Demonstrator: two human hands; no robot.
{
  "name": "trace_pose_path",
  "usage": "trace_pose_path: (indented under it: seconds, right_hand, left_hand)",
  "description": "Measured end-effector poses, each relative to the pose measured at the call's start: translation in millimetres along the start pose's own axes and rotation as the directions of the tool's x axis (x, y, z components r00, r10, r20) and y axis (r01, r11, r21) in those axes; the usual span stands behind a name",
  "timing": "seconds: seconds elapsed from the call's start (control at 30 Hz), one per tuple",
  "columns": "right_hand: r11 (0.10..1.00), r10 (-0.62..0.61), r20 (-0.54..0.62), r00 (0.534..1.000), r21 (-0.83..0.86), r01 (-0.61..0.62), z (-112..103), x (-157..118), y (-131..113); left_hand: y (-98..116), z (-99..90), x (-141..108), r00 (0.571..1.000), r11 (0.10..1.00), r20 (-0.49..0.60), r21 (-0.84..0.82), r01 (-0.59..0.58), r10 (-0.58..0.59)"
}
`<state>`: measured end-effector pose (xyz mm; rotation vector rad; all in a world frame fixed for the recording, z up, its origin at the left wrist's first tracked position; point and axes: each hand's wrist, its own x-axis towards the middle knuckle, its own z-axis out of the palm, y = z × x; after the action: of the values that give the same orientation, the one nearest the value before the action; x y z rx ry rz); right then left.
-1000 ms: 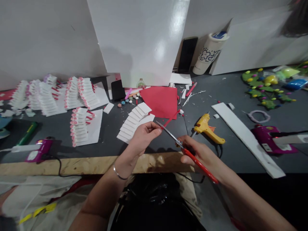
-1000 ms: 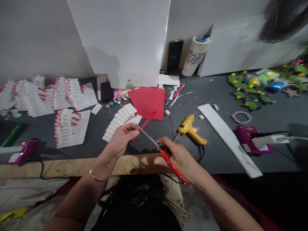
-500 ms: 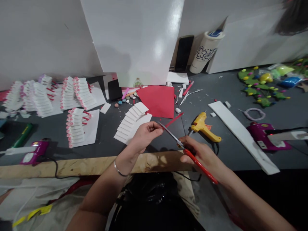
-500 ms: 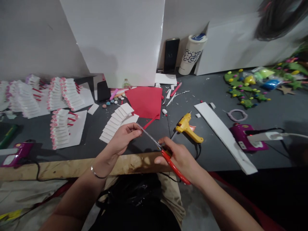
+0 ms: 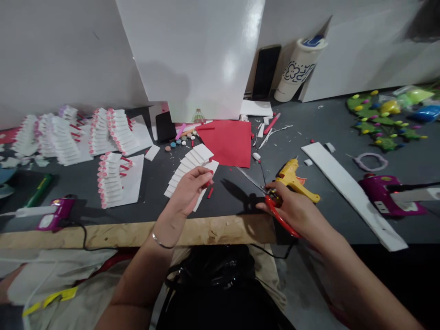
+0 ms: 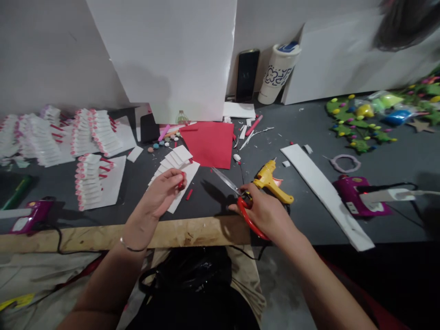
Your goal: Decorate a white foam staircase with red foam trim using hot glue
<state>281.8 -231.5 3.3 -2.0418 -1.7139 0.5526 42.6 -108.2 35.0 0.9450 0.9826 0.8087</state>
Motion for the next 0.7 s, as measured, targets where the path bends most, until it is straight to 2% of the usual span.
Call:
trace_pose_path:
  seconds: [0.1, 0.2, 0.3, 0.37, 0.47, 0.53, 0.6, 0.7]
  right_hand:
    - [0.985, -0.026, -0.016, 1.0, -0.174, 0.023, 6, 6, 4]
    - [0.959, -0.105, -0.013, 0.994, -0.265, 0.098, 14, 11, 5]
    - [0.919, -0.192, 0.024, 0.981, -0.347, 0.188, 17, 13, 1]
    - [0.875, -0.205, 0.027, 0.978, -0.443, 0.195, 13, 11, -6]
    - [0.847, -0.233, -0.055, 0.971, -0.502, 0.175, 2, 10, -25]
    - [0.903, -0.29, -0.145, 0.946, -0.368, 0.221, -3, 12, -44]
    - [0.939, -0.342, -0.205, 0.917, -0.104, 0.327, -4, 19, -65]
    - [0.891, -0.352, -0.185, 0.918, 0.234, 0.389, 4, 32, -92]
  left_hand:
    - [4, -16.4, -6, 0.996, 0.997, -0.083, -0.064, -0.048, 0.042]
    - [3, -24.4, -11, 0.994, 0.996, -0.094, -0.073, -0.054, 0.047]
    - [-2, -25.5, -11, 0.995, 0.995, -0.09, -0.091, -0.043, 0.035]
    - [-5, -24.3, -10, 0.995, 0.994, -0.086, -0.088, -0.06, 0.052]
    - [-8, -20.7, -10, 0.987, 0.991, -0.096, -0.023, -0.133, 0.13]
    - [-10, -17.9, -11, 0.974, 0.98, -0.11, 0.035, -0.196, 0.199]
    - [-13, -16.0, -13, 0.96, 0.964, -0.104, 0.089, -0.25, 0.259]
    - [-16, -16.2, -16, 0.94, 0.931, -0.047, 0.162, -0.327, 0.338]
